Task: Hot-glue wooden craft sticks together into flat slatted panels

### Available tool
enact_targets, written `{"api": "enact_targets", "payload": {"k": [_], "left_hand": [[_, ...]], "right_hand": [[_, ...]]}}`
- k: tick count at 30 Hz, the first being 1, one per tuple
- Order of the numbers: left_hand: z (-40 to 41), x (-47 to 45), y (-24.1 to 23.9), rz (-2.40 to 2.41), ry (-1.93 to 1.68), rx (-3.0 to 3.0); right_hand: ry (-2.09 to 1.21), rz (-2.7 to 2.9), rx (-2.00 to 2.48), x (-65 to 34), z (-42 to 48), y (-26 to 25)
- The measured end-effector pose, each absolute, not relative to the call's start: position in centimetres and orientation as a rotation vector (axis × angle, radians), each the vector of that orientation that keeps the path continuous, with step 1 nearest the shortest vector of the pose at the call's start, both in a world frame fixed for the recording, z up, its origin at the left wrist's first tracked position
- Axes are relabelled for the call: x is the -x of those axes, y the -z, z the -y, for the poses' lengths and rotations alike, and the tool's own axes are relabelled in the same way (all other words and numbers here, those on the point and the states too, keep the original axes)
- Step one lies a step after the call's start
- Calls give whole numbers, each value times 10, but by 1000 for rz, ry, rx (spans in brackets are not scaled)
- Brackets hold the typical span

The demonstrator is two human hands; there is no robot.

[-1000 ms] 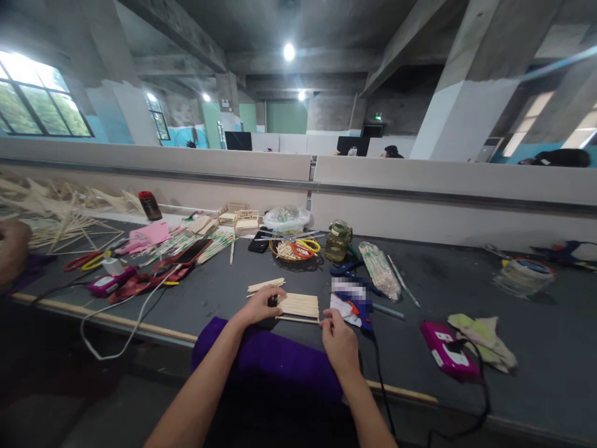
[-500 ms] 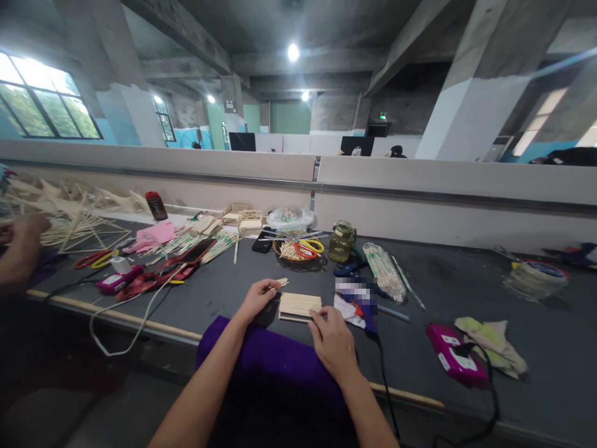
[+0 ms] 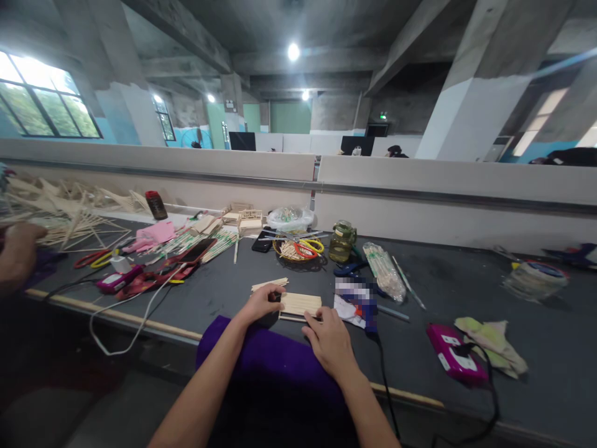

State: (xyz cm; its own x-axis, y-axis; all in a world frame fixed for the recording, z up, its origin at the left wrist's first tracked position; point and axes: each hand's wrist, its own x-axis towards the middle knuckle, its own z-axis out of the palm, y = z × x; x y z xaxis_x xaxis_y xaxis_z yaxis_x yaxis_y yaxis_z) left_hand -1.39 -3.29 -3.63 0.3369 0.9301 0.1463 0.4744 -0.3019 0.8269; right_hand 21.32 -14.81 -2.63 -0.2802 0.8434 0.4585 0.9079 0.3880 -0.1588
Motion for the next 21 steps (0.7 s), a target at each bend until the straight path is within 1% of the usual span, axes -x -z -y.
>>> {"api": "enact_targets", "payload": {"k": [4,6,8,10,12,14,17,21], "left_hand": [[35,13,34,-1193,-852,-1944],[35,14,30,-1208,-922,-1948],[36,17,24,-1343,-1046,-1964],[35,22,18,-1606,-1098,-2016],[34,26,14,-1857,-971,-2098],[34,27,11,-1995,-773,-2158],[35,26,11,-2084,-604,-2222],[37,24,10,-2140,-523,-2264]], "right_hand": [[214,2187,1475,-213,148,26],[215,2167,1471,-213,148,26],[210,2121,1468,-214,149,27],[199,2057,1463,-216,151,29],[186,2000,1456,-217,152,31],[172,1971,1451,-218,152,33],[159,1957,1449,-218,152,35],[181,1952,1443,-217,152,35]]}}
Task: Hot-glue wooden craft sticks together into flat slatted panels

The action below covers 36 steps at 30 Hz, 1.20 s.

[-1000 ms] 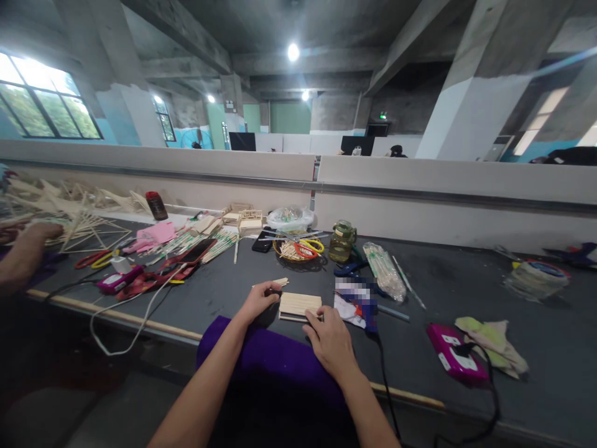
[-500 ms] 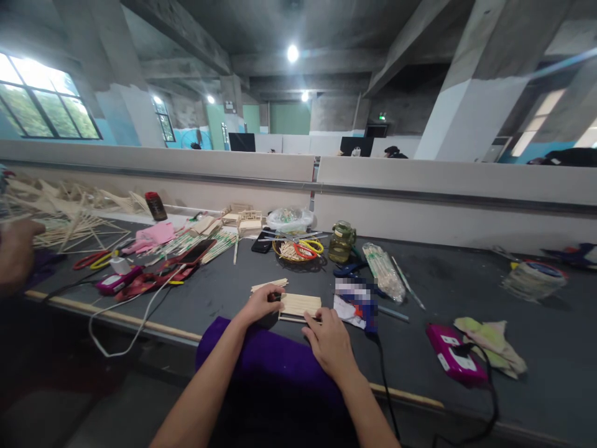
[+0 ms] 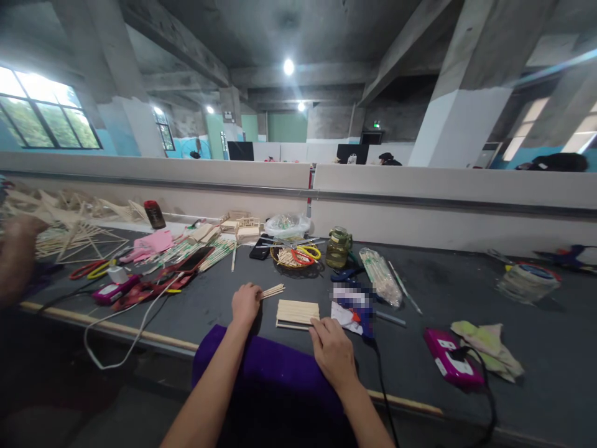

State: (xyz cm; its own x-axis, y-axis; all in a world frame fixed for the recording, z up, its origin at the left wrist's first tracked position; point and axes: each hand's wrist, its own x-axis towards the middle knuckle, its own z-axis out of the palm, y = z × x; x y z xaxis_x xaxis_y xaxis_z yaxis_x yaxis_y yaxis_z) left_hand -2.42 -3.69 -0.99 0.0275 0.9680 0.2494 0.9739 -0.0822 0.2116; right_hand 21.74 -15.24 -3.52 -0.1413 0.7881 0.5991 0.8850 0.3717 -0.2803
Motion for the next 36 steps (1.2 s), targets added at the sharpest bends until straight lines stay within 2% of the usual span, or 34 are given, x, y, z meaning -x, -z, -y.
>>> {"api": "enact_targets", "payload": {"k": [10,18,20,24,28,30,36], "left_hand": [[36,23,12,2144,471,2195],[33,32,13,2305,754,2158],[32,34,13,2278,1051,2155],[33,32,10,2124,1931,2249],[38,23,9,2035,2242,2719],[40,18,10,2000,2221,2942],[49,8,14,1787,1819,3452]], "right_hand": [[206,1961,1424,-217,152,36],[220,1966,1405,-218,151,39],[223,1963,1407,-218,151,39],[216,1952,1408,-218,150,38],[208,1908,1391,-219,150,38],[222,1895,1370,-219,151,38],[293,1955,1291,-211,151,28]]}}
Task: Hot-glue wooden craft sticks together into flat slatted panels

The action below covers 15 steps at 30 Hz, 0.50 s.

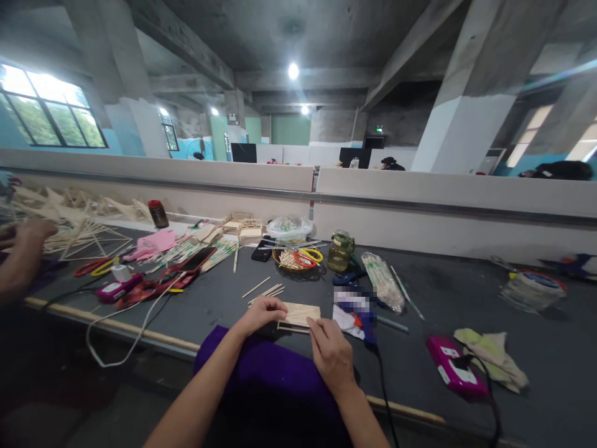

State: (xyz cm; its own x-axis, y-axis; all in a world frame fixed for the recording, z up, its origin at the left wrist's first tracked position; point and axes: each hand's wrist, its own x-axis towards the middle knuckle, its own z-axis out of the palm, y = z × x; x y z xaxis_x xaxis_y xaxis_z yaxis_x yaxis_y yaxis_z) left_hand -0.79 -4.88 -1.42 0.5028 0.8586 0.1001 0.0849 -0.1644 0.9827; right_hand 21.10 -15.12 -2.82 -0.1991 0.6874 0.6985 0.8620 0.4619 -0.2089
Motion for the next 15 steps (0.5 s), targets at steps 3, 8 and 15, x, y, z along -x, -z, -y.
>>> {"api": "enact_targets", "payload": {"k": [3,8,15], "left_hand": [[53,5,15,-776,-744,-1614],[53,4,13,-795,-733,-1638],[43,15,16,-1033,-1042,-1658]], "right_hand": [[307,1978,1291,-204,146,22],[267,1997,1368,-198,139,20],[283,2017,1405,-199,133,25]]}}
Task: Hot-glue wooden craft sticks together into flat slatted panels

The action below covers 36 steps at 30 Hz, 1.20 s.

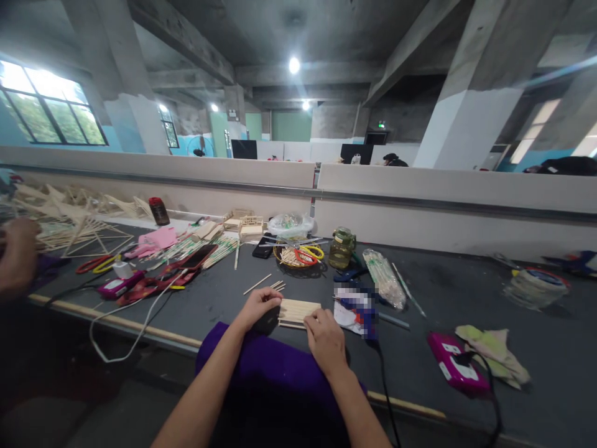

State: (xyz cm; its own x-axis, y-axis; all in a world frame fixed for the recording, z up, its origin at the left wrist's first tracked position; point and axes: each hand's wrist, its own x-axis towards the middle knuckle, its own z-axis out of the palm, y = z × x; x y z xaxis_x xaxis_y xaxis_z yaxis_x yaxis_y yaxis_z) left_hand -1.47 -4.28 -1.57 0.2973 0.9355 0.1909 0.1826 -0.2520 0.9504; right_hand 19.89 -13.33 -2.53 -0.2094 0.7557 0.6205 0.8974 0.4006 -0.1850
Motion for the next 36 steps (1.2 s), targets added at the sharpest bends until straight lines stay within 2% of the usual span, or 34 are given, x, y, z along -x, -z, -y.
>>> {"api": "enact_targets", "payload": {"k": [15,24,29,36], "left_hand": [[40,18,32,-1070,-832,-1830],[40,16,32,-1074,-824,-1890],[40,16,33,-1088,-824,-1886],[39,17,35,-1099,-811,-1918]], "right_hand": [[279,1999,1424,-199,131,28],[86,1495,1645,-221,152,36],[52,1588,1811,-232,161,41],[143,1795,1667,-228,164,51]]}}
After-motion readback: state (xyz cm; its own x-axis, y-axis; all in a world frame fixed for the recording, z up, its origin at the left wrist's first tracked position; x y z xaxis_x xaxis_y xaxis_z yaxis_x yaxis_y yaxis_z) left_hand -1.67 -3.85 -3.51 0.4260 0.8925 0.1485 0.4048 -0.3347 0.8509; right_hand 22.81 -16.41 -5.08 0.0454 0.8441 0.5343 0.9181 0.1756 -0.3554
